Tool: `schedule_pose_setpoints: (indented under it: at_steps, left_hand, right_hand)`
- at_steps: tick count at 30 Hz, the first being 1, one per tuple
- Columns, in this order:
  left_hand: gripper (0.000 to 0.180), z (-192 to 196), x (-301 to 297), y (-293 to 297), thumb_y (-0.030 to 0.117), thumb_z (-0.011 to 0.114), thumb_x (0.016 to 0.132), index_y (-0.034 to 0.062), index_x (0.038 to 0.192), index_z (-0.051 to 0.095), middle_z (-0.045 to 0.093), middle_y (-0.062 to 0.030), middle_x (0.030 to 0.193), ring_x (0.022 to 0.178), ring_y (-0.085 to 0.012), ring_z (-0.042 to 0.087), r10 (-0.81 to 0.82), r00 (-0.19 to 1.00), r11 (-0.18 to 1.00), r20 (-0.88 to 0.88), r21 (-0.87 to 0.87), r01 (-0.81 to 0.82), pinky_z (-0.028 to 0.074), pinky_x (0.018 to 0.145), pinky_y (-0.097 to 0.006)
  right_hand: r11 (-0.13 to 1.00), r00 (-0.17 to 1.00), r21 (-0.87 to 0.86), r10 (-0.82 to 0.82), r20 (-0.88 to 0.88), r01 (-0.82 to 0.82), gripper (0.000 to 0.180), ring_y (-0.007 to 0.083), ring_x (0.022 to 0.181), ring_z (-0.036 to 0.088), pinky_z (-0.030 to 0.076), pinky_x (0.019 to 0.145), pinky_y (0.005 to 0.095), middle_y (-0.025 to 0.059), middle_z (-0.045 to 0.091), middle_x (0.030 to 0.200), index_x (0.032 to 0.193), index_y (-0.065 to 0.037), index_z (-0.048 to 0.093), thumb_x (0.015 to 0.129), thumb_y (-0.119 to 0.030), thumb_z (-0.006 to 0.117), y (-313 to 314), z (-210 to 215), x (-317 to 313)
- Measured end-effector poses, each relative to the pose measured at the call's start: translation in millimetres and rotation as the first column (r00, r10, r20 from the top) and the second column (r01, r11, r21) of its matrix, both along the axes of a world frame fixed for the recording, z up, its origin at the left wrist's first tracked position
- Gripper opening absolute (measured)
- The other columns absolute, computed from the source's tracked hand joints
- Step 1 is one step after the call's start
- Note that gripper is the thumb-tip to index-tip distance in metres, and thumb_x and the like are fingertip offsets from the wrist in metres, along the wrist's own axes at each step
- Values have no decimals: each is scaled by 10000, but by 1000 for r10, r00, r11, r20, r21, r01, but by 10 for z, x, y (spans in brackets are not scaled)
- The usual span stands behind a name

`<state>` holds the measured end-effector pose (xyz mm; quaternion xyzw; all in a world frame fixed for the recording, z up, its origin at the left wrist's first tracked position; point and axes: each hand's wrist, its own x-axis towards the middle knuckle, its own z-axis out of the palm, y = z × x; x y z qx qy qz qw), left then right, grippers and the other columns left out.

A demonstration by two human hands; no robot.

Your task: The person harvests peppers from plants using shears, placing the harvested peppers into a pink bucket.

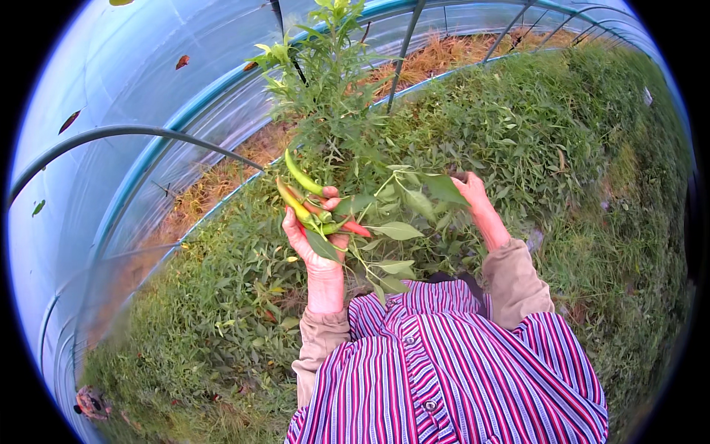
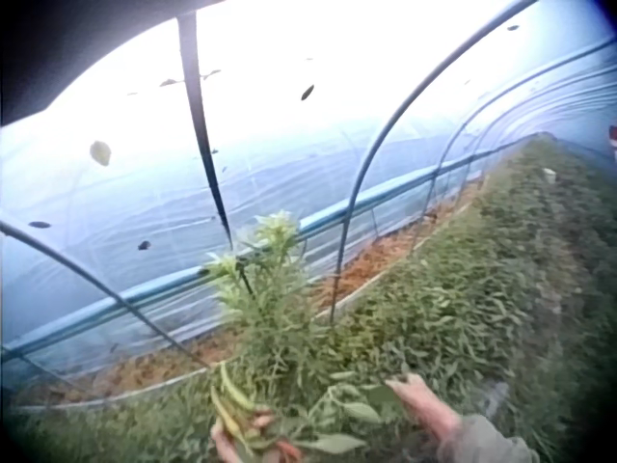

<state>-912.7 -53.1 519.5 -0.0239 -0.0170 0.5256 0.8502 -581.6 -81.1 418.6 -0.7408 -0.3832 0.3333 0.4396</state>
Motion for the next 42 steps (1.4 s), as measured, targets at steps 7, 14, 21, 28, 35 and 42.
schedule_pose_setpoints:
  at_steps: [7, 14, 21, 28, 35, 42]
  left_hand:
    - [552, -53, -215, 190, 265, 675, 785, 72, 1255, 459, 478, -166, 1183, 902, -225, 570, 154, 987, 988, 54, -12, -154, 450, 887, -431]
    - [600, -4, 164, 287, 393, 618, 802, 115, 1300, 432, 508, -172, 1155, 895, -264, 594, 272, 864, 962, -424, 103, -253, 526, 785, -450]
    - [620, -199, 290, 107, 364, 658, 796, 74, 1296, 435, 553, -84, 1097, 841, -165, 566, 217, 910, 974, -352, 137, -179, 507, 777, -334]
    - [590, -194, 580, -21, 302, 721, 762, 115, 1266, 476, 545, -98, 1157, 876, -163, 575, -135, 991, 991, -25, -19, 134, 506, 825, -360]
    - [563, -320, 828, -59, 334, 708, 775, 123, 1251, 495, 549, -113, 1110, 882, -193, 574, -8, 957, 997, -291, 65, 28, 528, 792, -381]
    - [693, -247, 366, 47, 659, 364, 843, 122, 1252, 518, 645, -94, 1080, 896, -270, 640, 180, 793, 953, -582, 304, 7, 560, 687, -409]
  right_hand:
    - [913, 998, 405, 44, 41, -56, 387, 248, 1024, 569, 452, 900, 361, 138, 604, 1085, 1021, 3, 611, 780, -285, 704, -121, 1196, -1094]
    - [819, 806, 140, 491, 332, -556, 1058, 392, 1371, 208, 131, 1075, 592, 258, 297, 1421, 1403, -72, 315, 588, -589, 747, 15, 1305, -1673]
    - [737, 751, 196, 661, -10, -646, 526, 220, 694, 592, 467, 618, 348, 137, 644, 804, 1023, 20, 578, 630, -314, 682, -145, 699, -1602]
    - [875, 874, -36, 484, 40, -483, 306, 303, 712, 622, 482, 679, 407, 234, 621, 776, 1030, 19, 594, 773, -138, 539, -424, 573, -1540]
    - [995, 929, 57, 99, -357, -84, 280, 196, 677, 586, 472, 635, 358, 105, 652, 755, 931, 10, 666, 912, -216, 503, -179, 272, -1315]
    - [698, 307, -130, -464, -831, 704, 221, 191, 633, 617, 466, 462, 307, 104, 644, 776, 900, 35, 612, 856, -181, 615, -710, -304, 556]
